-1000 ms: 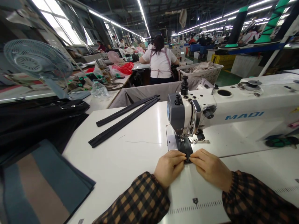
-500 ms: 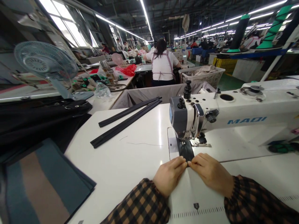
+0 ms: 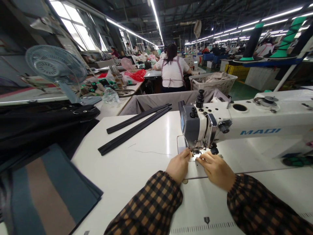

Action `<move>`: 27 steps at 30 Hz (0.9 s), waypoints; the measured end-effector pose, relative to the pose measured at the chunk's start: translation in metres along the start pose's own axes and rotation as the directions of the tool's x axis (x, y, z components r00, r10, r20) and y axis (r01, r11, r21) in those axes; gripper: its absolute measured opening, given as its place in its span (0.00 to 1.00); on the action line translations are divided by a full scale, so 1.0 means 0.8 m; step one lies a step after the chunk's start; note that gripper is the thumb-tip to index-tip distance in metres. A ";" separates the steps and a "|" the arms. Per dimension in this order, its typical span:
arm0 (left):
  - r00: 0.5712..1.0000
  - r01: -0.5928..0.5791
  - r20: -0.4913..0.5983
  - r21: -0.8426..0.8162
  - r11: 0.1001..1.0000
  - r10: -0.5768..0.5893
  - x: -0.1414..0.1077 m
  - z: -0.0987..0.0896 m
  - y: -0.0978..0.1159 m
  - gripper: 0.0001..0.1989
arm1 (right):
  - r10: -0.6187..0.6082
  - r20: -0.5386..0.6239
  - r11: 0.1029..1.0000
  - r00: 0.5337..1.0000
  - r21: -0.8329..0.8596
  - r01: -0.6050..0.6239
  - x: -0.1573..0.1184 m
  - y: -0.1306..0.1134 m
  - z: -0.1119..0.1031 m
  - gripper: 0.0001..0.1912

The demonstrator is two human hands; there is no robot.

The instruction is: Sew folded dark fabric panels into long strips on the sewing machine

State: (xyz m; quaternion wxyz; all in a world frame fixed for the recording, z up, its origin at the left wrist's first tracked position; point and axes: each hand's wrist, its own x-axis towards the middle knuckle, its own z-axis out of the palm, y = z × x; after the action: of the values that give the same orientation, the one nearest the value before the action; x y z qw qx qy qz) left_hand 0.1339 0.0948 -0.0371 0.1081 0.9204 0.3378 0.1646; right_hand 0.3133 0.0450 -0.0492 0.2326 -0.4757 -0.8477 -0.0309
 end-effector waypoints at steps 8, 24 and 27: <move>0.993 0.059 -0.101 -0.076 0.995 -0.067 -0.009 -0.008 0.009 0.16 | 0.011 -0.129 0.999 0.992 0.044 -0.006 -0.007 -0.008 -0.004 0.13; 0.499 0.521 -0.266 -0.669 0.531 -0.825 0.051 -0.020 -0.075 0.10 | -0.203 -0.158 0.973 0.966 0.081 0.218 -0.017 0.003 0.022 0.14; 0.456 0.423 -0.245 -0.786 0.450 -0.856 0.001 -0.040 -0.065 0.13 | -0.096 -0.198 0.943 0.975 0.295 0.153 -0.011 -0.021 0.024 0.16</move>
State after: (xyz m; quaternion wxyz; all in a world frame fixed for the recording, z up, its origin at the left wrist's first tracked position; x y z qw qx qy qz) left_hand 0.0918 0.1369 -0.0236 0.3460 0.4968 0.6207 0.4982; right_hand 0.2966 0.0340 -0.0670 0.3779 -0.3738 -0.8459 0.0442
